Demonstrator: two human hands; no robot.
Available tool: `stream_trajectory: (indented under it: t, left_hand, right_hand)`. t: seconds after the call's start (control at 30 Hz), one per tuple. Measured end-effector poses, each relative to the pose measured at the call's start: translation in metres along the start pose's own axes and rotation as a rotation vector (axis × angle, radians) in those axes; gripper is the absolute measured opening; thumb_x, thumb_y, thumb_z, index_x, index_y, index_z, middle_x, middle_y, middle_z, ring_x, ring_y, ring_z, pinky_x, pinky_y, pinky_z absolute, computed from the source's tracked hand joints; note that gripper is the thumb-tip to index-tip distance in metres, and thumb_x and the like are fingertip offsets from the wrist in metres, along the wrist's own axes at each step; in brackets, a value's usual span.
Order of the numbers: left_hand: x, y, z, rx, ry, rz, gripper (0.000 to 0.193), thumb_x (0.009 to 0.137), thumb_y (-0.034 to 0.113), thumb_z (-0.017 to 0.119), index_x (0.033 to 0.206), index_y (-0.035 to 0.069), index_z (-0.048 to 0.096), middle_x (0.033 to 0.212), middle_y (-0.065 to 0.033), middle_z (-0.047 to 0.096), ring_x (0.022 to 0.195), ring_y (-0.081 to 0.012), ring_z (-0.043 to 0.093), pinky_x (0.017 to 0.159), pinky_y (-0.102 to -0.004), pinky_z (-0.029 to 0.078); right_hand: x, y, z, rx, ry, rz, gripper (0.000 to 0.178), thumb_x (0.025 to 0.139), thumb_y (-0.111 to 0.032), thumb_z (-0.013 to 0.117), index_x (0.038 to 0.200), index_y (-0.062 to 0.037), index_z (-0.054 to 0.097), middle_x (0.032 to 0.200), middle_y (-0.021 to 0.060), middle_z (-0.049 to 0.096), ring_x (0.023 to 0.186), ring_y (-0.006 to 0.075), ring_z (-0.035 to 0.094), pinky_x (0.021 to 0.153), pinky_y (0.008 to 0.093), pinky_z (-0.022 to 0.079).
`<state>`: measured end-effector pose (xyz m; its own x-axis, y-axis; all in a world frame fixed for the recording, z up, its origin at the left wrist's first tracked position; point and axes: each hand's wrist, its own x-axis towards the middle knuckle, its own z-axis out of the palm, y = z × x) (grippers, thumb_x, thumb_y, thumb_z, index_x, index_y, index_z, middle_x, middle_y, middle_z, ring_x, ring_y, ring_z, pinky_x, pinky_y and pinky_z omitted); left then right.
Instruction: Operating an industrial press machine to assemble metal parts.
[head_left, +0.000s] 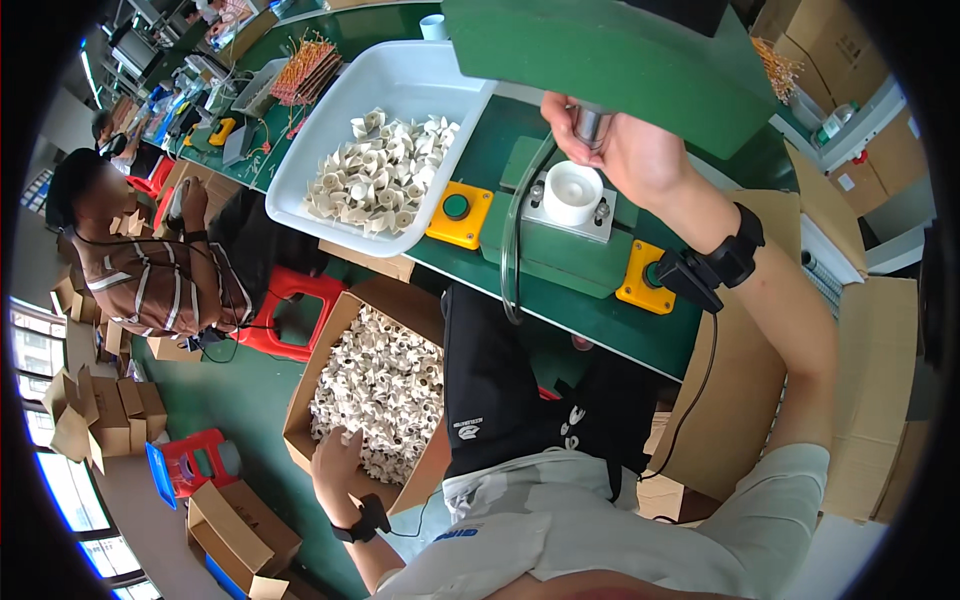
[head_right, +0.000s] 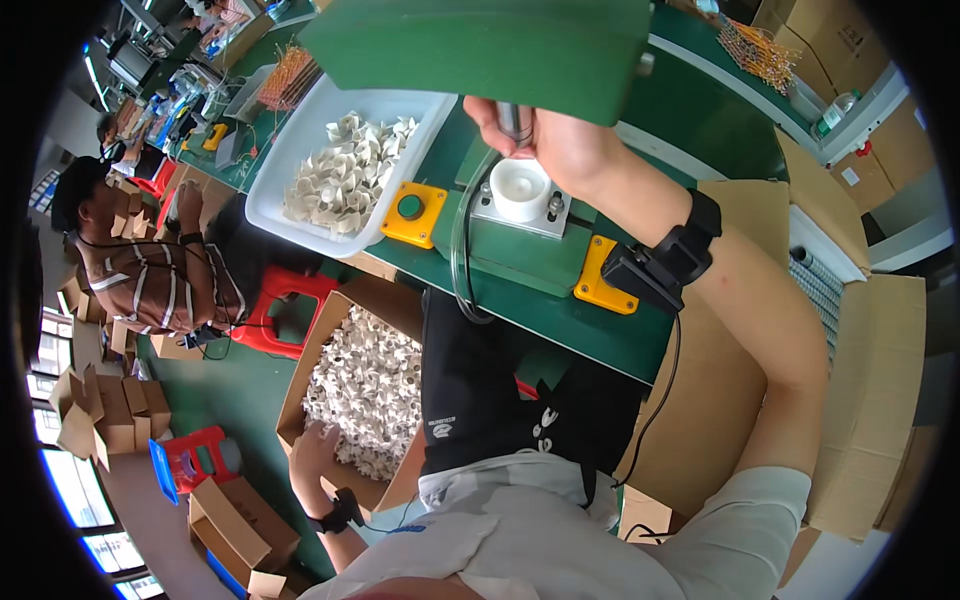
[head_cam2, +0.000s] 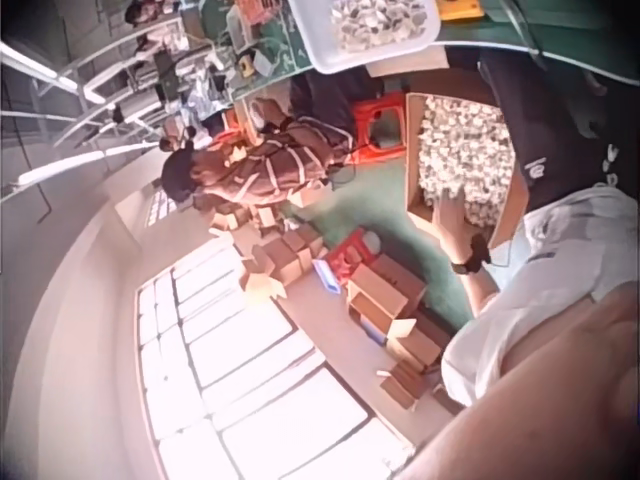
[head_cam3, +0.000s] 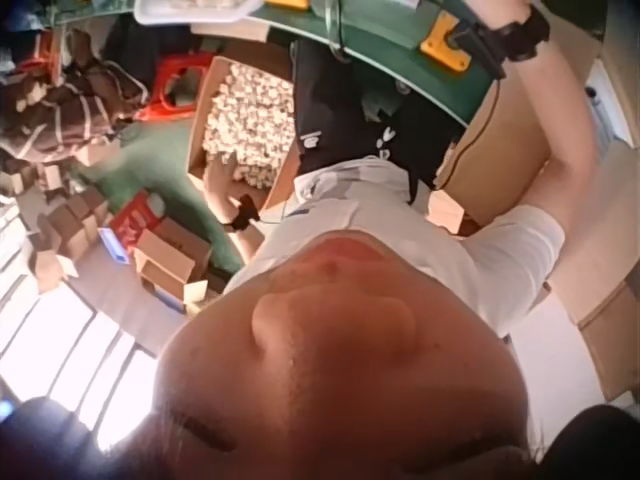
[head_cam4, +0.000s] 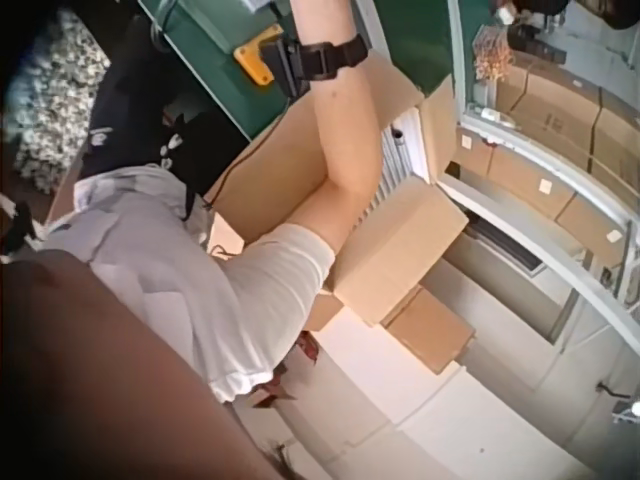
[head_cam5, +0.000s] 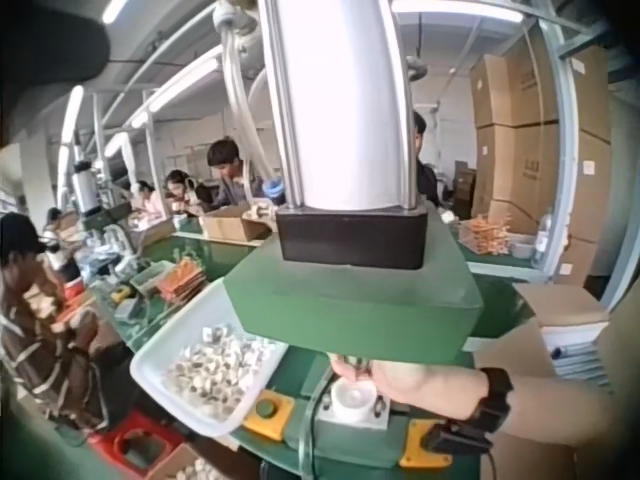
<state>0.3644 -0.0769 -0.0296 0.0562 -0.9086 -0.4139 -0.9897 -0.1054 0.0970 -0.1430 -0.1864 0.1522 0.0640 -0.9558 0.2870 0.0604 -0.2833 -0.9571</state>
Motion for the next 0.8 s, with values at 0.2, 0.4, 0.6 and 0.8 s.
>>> stream_trajectory:
  t: [0.2,0.4,0.6,0.8]
  left_hand:
    - [0.009,0.094,-0.059,-0.387,0.407,0.221,0.023,0.089,0.023,0.066,0.098,0.001,0.068,0.082,-0.0166,0.070,0.074,-0.0315,0.068,0.069,-0.0402,0.052]
    - [0.085,0.221,-0.155,-0.417,0.815,0.798,0.026,0.079,0.011,0.072,0.103,0.004,0.065,0.094,-0.0146,0.067,0.088,-0.0312,0.066,0.078,-0.0403,0.052]
    - [0.196,0.250,-0.158,0.094,0.631,0.764,0.035,0.076,0.018,0.074,0.108,0.006,0.068,0.100,-0.0156,0.068,0.094,-0.0358,0.064,0.087,-0.0429,0.051]
    - [0.188,0.260,-0.167,-0.173,0.583,0.802,0.030,0.075,0.017,0.077,0.100,0.003,0.071,0.100,-0.0147,0.070,0.091,-0.0344,0.066,0.085,-0.0395,0.054]
  right_hand:
    - [-0.003,0.004,0.001,-0.015,-0.023,-0.046,0.062,0.100,-0.055,0.017,0.100,-0.0038,0.051,0.072,0.0076,0.052,0.052,0.0096,0.039,0.048,0.0215,0.030]
    - [-0.043,0.002,-0.032,-0.280,-0.072,0.259,0.078,0.097,-0.066,0.006,0.107,-0.0043,0.052,0.063,0.0024,0.047,0.049,0.0064,0.037,0.047,0.0198,0.028]
    - [-0.064,-0.003,-0.059,-0.482,-0.056,0.275,0.070,0.101,-0.060,0.010,0.106,-0.0065,0.055,0.063,0.0011,0.047,0.050,0.0072,0.037,0.049,0.0212,0.031]
    - [-0.062,0.008,-0.068,-0.740,-0.164,0.330,0.054,0.106,-0.044,0.023,0.098,-0.0047,0.059,0.061,0.0014,0.044,0.055,0.0111,0.042,0.055,0.0276,0.037]
